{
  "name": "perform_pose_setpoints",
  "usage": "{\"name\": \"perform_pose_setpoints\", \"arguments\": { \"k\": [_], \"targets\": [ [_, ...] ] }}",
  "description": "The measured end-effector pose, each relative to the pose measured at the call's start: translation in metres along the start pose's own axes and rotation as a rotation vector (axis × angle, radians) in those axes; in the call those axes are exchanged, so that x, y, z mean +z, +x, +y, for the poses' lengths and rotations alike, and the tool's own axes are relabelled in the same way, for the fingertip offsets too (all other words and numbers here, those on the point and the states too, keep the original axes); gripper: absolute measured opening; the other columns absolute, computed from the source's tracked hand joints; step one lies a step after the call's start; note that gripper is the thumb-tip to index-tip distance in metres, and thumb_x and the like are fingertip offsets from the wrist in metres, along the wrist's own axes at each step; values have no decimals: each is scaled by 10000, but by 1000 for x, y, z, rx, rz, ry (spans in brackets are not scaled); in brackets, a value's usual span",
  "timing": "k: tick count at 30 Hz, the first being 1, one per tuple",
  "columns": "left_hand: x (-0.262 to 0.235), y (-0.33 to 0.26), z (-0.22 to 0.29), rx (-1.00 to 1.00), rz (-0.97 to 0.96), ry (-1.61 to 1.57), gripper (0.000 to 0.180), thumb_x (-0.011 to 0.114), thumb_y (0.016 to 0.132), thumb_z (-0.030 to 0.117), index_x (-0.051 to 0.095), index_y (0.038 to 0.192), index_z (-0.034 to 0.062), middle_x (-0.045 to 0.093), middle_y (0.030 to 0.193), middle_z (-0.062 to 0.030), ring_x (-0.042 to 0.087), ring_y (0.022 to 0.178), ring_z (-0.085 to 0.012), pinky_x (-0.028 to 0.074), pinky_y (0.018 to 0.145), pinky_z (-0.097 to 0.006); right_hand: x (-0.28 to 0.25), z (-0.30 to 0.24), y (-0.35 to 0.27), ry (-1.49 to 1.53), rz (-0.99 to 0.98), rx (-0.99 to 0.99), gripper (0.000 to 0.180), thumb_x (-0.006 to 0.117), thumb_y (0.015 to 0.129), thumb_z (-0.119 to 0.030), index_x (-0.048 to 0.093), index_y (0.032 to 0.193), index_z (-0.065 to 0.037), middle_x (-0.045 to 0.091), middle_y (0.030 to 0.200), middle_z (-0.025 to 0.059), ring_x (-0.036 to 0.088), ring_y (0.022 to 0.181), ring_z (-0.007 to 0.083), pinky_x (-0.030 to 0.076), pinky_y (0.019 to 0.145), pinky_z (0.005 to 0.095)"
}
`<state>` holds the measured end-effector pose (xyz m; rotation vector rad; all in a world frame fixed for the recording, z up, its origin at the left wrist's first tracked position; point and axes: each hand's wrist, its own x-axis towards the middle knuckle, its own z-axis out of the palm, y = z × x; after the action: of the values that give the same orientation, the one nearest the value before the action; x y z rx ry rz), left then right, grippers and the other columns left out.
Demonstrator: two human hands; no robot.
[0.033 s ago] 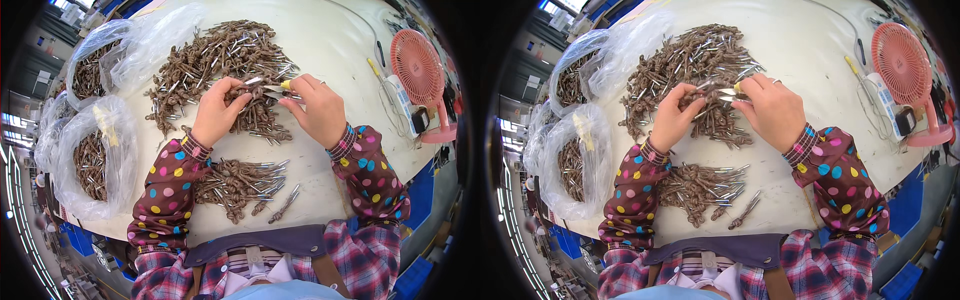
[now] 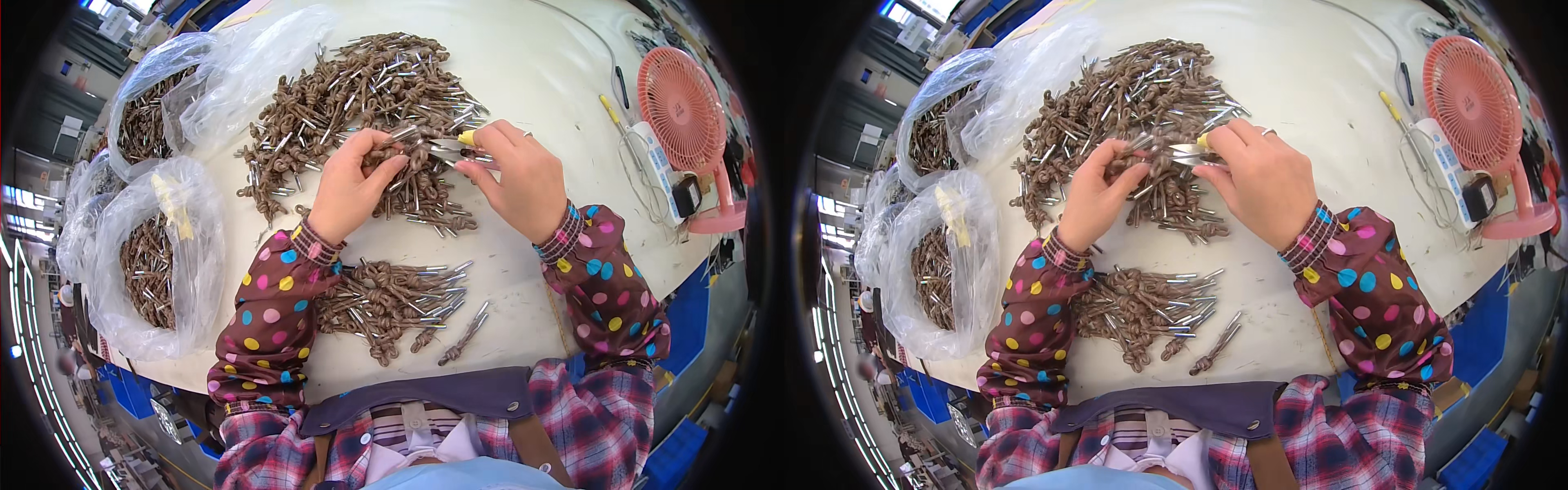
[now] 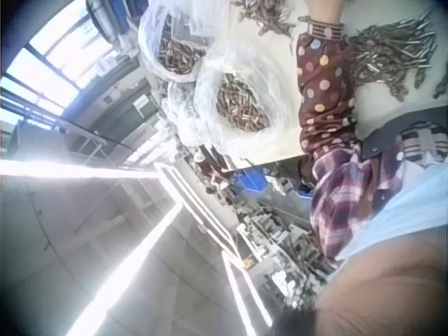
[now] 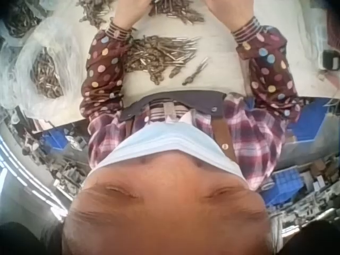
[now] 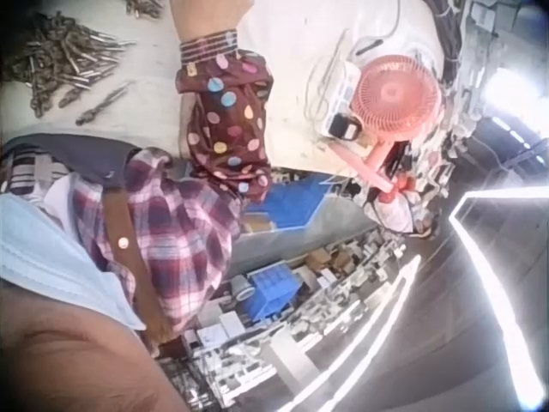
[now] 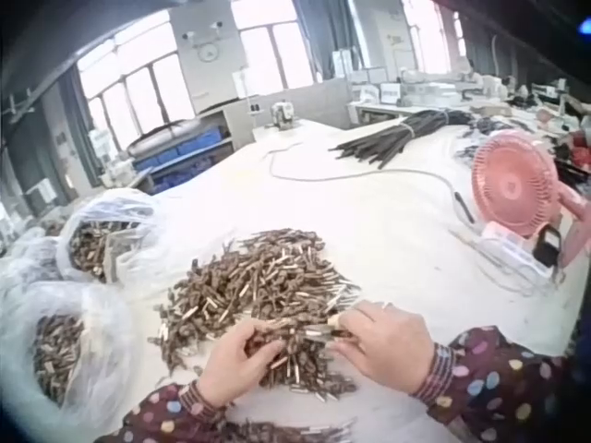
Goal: Using pliers to assemble small leather and metal hardware components.
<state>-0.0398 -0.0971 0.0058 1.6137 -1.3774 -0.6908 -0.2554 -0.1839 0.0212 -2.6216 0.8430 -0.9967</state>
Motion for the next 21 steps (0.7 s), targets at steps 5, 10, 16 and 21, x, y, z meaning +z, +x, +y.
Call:
{"name": "perform_pose_setpoints", "arguments": {
  "k": [5,10,16,21],
  "targets": [
    [-24,-25,-5,-160,163,-545,151,578,953,94,559,1101,69,540,784,34,385,575,-26,313,509,-181,-3,-5,1,162,32,-42,224,737,780,-228,607,917,-108,600,838,21,616,735,228,489,597,342],
    [-52,-14,-24,-118,362,-498,154,603,956,150,572,1091,83,493,768,59,351,597,-26,297,515,-195,11,-8,-2,164,-48,-80,220,737,784,-235,613,911,-107,597,839,21,615,736,226,490,615,344],
    [-53,-23,-2,-207,258,-905,181,569,976,161,561,1142,89,499,851,44,402,685,-52,342,565,-199,13,-1,-2,137,-90,-60,220,738,787,-234,618,919,-105,594,839,26,612,726,228,487,619,343],
    [-66,-39,-2,-210,-21,-888,207,490,997,183,518,1145,42,601,994,-58,575,807,-136,489,687,-315,6,-11,5,173,-80,-109,256,765,769,-167,627,947,-47,613,840,63,626,722,227,493,603,309]
  ]
}}
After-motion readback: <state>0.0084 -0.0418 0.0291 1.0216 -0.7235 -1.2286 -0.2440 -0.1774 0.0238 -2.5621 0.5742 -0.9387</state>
